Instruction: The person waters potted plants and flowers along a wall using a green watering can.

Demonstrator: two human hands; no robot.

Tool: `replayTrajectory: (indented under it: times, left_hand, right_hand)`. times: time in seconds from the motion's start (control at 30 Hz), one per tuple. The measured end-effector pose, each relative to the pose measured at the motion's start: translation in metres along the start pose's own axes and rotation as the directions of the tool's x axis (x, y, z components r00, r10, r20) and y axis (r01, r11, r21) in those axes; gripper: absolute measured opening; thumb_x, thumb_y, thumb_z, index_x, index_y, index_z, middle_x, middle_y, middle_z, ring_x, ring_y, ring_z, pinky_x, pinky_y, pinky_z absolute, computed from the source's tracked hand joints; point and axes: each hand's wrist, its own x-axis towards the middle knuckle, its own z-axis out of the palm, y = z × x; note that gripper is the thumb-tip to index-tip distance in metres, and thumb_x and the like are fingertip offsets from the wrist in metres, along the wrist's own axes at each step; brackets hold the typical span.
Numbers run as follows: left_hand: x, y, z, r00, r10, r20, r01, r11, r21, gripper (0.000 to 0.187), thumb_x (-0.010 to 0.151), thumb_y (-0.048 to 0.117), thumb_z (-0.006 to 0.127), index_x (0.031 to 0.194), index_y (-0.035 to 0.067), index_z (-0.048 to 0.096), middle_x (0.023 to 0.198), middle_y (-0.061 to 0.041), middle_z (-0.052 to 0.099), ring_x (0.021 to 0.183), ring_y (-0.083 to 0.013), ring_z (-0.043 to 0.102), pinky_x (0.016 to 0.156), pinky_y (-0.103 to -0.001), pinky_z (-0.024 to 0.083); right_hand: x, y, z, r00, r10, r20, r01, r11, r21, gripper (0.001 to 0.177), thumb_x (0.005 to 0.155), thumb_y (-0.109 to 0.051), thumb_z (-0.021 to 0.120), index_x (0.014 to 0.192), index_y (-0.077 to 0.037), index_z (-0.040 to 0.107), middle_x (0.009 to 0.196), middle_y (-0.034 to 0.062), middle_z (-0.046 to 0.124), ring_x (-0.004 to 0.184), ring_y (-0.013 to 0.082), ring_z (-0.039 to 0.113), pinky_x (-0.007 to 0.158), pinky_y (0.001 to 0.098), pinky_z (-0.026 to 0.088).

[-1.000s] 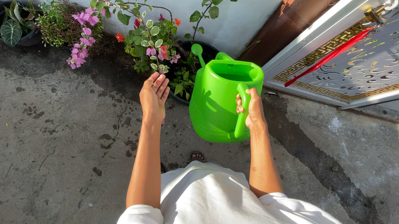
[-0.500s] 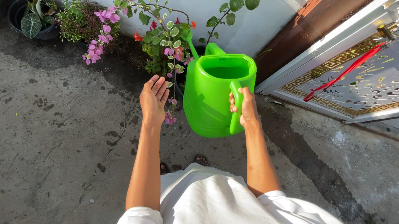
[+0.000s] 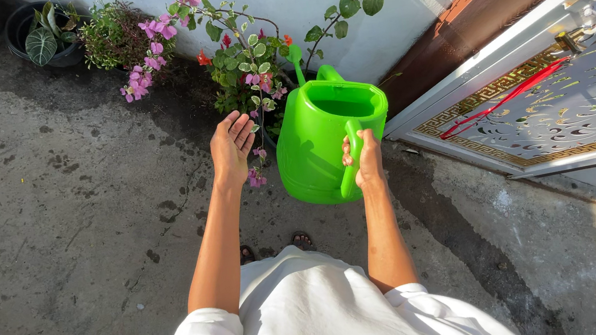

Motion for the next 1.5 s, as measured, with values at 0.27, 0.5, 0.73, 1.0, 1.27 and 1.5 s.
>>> replayTrajectory:
  times: [0.27,0.5,0.73,1.0,1.27,1.5]
  left_hand:
    - [0.001,0.004,-0.010,1.000,0.016,-0.015,-0.016,1.000,-0.011,0.050,0.102,0.033,0.042,0.142,0.005,0.054,0.125,-0.008,0.067,0.122,-0.0219,0.064,0.107,-0.040,0.049]
    - [-0.002,-0.003,-0.004,1.000,-0.008,-0.015,0.008,1.000,-0.004,0.049,0.102,0.032,0.043,0.142,0.004,0.053,0.124,-0.008,0.067,0.121,-0.0214,0.063,0.106,-0.040,0.049]
    - [-0.003,-0.018,0.006,0.999,-0.031,0.007,0.031,0.999,0.019,0.049,0.102,0.032,0.042,0.141,0.004,0.054,0.123,-0.008,0.068,0.120,-0.0213,0.064,0.105,-0.039,0.050]
    - [-0.001,-0.050,0.027,0.994,-0.111,0.022,0.110,0.993,0.030,0.047,0.102,0.031,0.044,0.138,0.003,0.056,0.118,-0.005,0.069,0.114,-0.0191,0.066,0.100,-0.037,0.051]
    - [0.001,-0.094,0.055,0.977,-0.209,0.042,0.205,0.975,0.083,0.045,0.102,0.031,0.046,0.136,0.004,0.058,0.115,-0.004,0.070,0.112,-0.0189,0.067,0.098,-0.036,0.052]
    - [0.005,-0.124,0.086,0.963,-0.260,0.076,0.252,0.962,0.107,0.045,0.101,0.031,0.048,0.135,0.004,0.058,0.116,-0.004,0.070,0.112,-0.0197,0.067,0.097,-0.035,0.051]
  right_hand:
    - [-0.008,-0.005,0.016,0.998,0.037,0.058,-0.033,0.996,-0.079,0.032,0.096,-0.029,0.046,0.085,-0.002,0.058,0.063,0.0064,0.054,0.043,0.0120,0.043,0.041,0.0281,0.037]
    - [-0.015,0.001,-0.001,0.998,0.048,0.029,-0.049,0.999,0.022,0.035,0.094,-0.035,0.048,0.083,-0.003,0.058,0.062,0.0060,0.053,0.043,0.0115,0.041,0.043,0.0282,0.038]
    - [-0.022,0.009,-0.022,0.998,0.060,-0.001,-0.060,0.998,0.009,0.035,0.096,-0.033,0.046,0.084,-0.003,0.058,0.062,0.0056,0.053,0.043,0.0121,0.042,0.043,0.0276,0.038]
    - [-0.028,0.024,-0.073,0.987,0.108,-0.115,-0.101,0.993,0.060,0.033,0.096,-0.031,0.048,0.087,-0.001,0.058,0.064,0.0078,0.054,0.044,0.0128,0.043,0.042,0.0283,0.039]
    - [-0.050,0.032,-0.124,0.966,0.171,-0.194,-0.157,0.984,0.083,0.030,0.095,-0.030,0.049,0.094,-0.002,0.057,0.071,0.0092,0.057,0.048,0.0143,0.046,0.042,0.0293,0.038]
    - [-0.055,0.024,-0.164,0.941,0.178,-0.288,-0.129,0.975,0.181,0.031,0.095,-0.031,0.051,0.094,-0.001,0.058,0.070,0.0098,0.056,0.047,0.0146,0.045,0.044,0.0294,0.039]
